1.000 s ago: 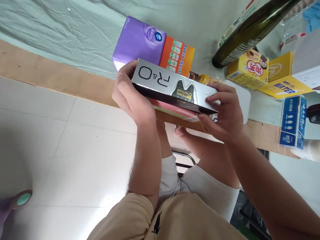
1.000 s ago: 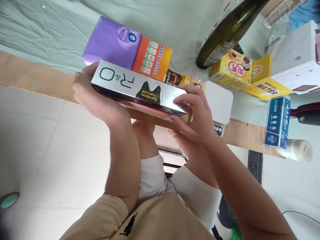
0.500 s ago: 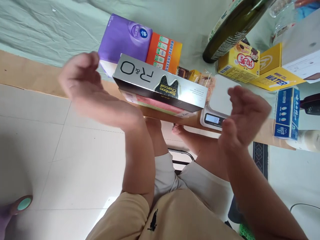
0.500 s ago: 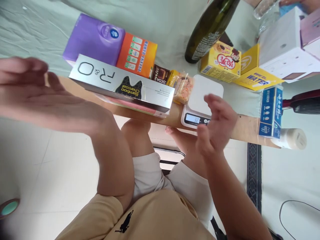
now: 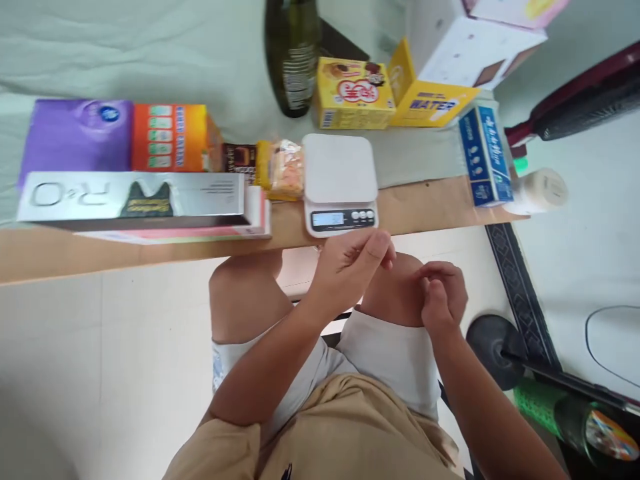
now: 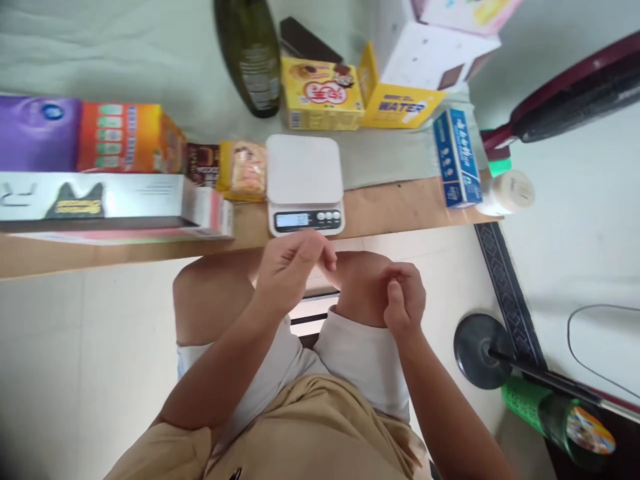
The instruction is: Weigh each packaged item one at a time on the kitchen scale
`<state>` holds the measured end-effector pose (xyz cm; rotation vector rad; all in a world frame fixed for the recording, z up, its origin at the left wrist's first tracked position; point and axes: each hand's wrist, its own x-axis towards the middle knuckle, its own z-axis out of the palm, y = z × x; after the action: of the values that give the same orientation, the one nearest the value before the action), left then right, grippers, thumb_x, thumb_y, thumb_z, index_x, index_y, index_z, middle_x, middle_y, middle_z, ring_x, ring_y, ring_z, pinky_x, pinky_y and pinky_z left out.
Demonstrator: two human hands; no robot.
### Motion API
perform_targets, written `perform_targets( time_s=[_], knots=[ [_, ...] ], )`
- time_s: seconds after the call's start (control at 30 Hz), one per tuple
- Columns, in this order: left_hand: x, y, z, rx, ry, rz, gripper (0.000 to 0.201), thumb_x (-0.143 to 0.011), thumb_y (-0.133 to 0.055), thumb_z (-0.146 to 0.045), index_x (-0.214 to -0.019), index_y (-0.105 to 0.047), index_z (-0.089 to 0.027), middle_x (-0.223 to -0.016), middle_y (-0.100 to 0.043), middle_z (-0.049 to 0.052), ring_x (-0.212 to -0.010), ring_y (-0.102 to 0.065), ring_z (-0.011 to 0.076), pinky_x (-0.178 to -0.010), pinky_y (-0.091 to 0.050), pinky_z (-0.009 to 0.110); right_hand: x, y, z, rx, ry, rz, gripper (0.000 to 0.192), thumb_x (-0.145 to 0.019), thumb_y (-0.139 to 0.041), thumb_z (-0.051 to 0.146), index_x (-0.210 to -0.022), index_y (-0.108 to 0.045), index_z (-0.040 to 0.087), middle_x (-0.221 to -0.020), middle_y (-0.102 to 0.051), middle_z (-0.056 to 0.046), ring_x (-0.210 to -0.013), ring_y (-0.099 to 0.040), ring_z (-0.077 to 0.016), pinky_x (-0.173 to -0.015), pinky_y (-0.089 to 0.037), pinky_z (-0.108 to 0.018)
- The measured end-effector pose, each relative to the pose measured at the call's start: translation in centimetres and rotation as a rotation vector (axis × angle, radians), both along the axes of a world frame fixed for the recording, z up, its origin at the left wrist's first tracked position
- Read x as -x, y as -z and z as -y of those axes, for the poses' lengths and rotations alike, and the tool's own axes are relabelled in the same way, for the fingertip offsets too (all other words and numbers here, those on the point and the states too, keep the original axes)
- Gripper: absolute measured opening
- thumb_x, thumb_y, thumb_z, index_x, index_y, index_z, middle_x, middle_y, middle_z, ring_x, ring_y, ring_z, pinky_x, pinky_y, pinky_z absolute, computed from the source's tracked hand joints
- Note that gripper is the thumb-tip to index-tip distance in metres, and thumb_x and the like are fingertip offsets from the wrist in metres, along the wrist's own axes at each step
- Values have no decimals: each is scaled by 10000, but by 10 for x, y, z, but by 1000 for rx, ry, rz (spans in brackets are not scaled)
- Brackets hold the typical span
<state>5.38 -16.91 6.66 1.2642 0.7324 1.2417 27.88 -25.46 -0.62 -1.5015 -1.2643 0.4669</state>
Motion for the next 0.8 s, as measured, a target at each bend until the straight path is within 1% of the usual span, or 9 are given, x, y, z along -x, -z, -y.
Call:
perform_targets(
  time_s=[0.07,0.2,0.27,0.33,0.4,0.5,0.57,0.67,0.8],
  knots=[
    [-29,16,2,145,154,-35,442,-1050,-592,-486,-716,-681,-209,-682,-708,10,-665,-668,138,-655,-553,283,-4,1,-4,5,42,-67,245,-968,-609,454,-1019,-686,227,-867,-695,-26,-769,-689,-180,-724,-560,-349],
    [-70,39,-2,250,197,-112,220,-957,-682,-384,-842,-743,-208,-835,-809,55,-786,-761,181,-751,-633,319,-3,5,-29,-31,170,-205,231,-1009,-482,436,-1030,-595,236,-874,-644,-7,-777,-670,-151,-724,-566,-320],
    [-81,41,-6,262,182,-152,112,-914,-653,-259,-893,-752,-212,-889,-825,57,-824,-783,183,-800,-658,334,3,7,-50,-69,246,-253,210,-1014,-432,419,-1028,-550,247,-897,-616,-4,-793,-654,-141,-738,-560,-312],
    [-91,37,-13,259,162,-194,171,-848,-601,-147,-904,-748,-215,-904,-827,43,-853,-796,176,-839,-672,335,7,6,-76,-111,299,-272,188,-999,-432,409,-1038,-533,256,-938,-605,-14,-849,-658,-149,-788,-570,-332],
    [-102,31,-21,231,139,-231,220,-827,-565,-108,-912,-737,-217,-923,-826,35,-875,-801,172,-846,-681,330,2,4,-100,-172,362,-206,199,-986,-438,410,-1081,-531,262,-1012,-606,-40,-939,-668,-178,-866,-584,-386],
    [-134,24,-42,117,97,-293,189,-888,-574,-132,-973,-716,-222,-1034,-824,52,-999,-796,186,-927,-676,351,-32,-1,-124,-235,466,10,254,-969,-471,392,-1185,-528,270,-1169,-596,-84,-1132,-657,-247,-1017,-562,-511],
    [-164,26,-60,30,86,-345,147,-913,-624,-160,-1019,-700,-230,-1124,-812,62,-1119,-771,207,-1028,-650,385,-65,-3,-131,-227,494,154,321,-944,-537,367,-1252,-516,280,-1271,-568,-100,-1295,-608,-300,-1141,-496,-604],
    [-214,36,-89,-25,94,-399,110,-979,-657,-230,-1089,-667,-232,-1274,-771,72,-1285,-712,231,-1158,-589,439,-104,0,-136,-168,473,252,446,-916,-632,354,-1334,-492,287,-1441,-483,-132,-1518,-453,-364,-1267,-368,-689],
    [-261,55,-114,23,111,-389,136,-1095,-521,-271,-1165,-628,-224,-1362,-727,76,-1393,-663,253,-1191,-567,485,-122,12,-143,-21,443,285,480,-958,-650,457,-1381,-501,285,-1610,-357,-168,-1643,-292,-399,-1279,-351,-730]
  ],
)
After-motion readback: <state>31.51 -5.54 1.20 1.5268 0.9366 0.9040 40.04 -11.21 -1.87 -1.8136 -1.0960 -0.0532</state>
